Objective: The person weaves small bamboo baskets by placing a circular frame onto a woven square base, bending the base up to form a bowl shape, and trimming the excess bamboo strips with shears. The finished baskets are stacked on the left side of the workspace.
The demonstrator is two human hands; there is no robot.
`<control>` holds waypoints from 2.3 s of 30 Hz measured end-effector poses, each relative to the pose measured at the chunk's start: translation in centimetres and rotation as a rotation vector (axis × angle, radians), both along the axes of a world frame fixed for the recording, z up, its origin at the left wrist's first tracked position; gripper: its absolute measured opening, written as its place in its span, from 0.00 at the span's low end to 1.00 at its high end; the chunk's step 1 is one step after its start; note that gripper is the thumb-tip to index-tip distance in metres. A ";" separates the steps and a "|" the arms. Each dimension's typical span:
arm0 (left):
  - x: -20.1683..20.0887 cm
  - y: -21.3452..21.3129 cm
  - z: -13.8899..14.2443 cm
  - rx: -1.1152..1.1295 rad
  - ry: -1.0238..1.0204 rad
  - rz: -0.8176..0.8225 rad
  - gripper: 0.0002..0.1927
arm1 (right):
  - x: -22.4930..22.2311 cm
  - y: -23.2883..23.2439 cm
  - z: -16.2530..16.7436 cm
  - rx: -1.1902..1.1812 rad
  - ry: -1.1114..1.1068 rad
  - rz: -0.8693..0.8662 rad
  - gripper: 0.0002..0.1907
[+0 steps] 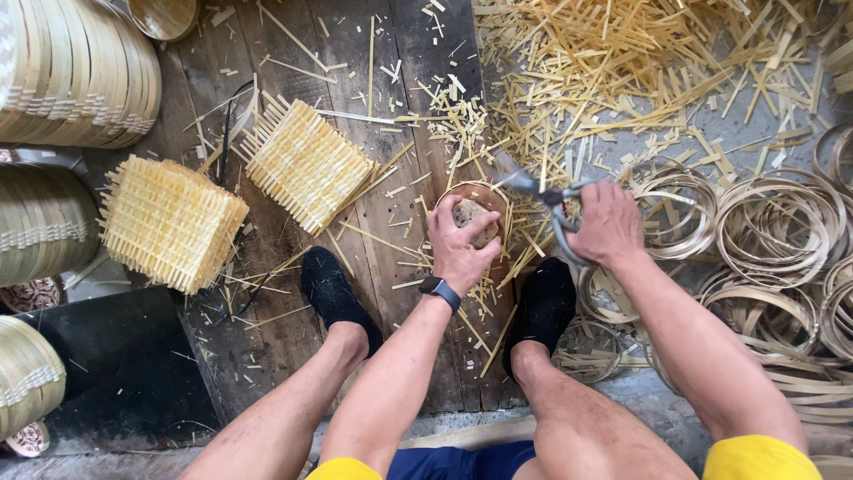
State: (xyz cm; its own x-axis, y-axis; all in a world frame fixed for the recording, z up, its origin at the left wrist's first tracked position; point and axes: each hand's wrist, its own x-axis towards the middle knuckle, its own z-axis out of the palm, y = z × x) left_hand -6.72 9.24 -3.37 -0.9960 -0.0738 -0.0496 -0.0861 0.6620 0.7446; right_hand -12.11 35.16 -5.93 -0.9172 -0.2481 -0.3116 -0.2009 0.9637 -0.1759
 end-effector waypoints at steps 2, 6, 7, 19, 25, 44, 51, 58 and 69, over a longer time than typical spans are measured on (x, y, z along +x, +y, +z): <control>0.0 0.3 -0.1 0.004 0.001 0.022 0.20 | 0.4 -0.2 0.1 0.097 0.058 0.115 0.30; -0.2 0.2 -0.4 -0.006 0.003 -0.004 0.21 | 0.0 0.4 -1.2 0.232 -0.129 0.167 0.28; -0.2 0.1 -0.4 -0.018 0.014 -0.018 0.21 | -0.3 0.7 -1.6 0.236 -0.093 0.192 0.22; -1.8 -4.7 -4.8 0.098 -0.145 0.296 0.25 | -3.3 -0.3 -2.2 0.131 -0.065 -0.341 0.37; -4.0 -6.1 -7.6 0.480 -0.545 0.284 0.16 | -3.2 -4.4 -0.3 -0.386 -0.296 -0.376 0.26; -0.9 -4.2 -7.6 0.832 -0.559 0.550 0.13 | -0.1 -6.7 0.0 -0.847 -0.838 -0.689 0.12; 4.4 -6.4 -5.8 1.361 -0.912 0.589 0.14 | 3.3 -8.0 -2.3 -1.178 -0.890 -1.041 0.09; 5.6 -4.2 -7.2 1.039 -0.782 0.700 0.13 | 4.2 -9.1 -3.0 -0.940 -0.681 -0.964 0.11; 2.5 -5.2 2.5 0.311 -0.014 0.020 0.21 | 5.7 -9.9 3.1 -1.051 -0.221 -0.282 0.38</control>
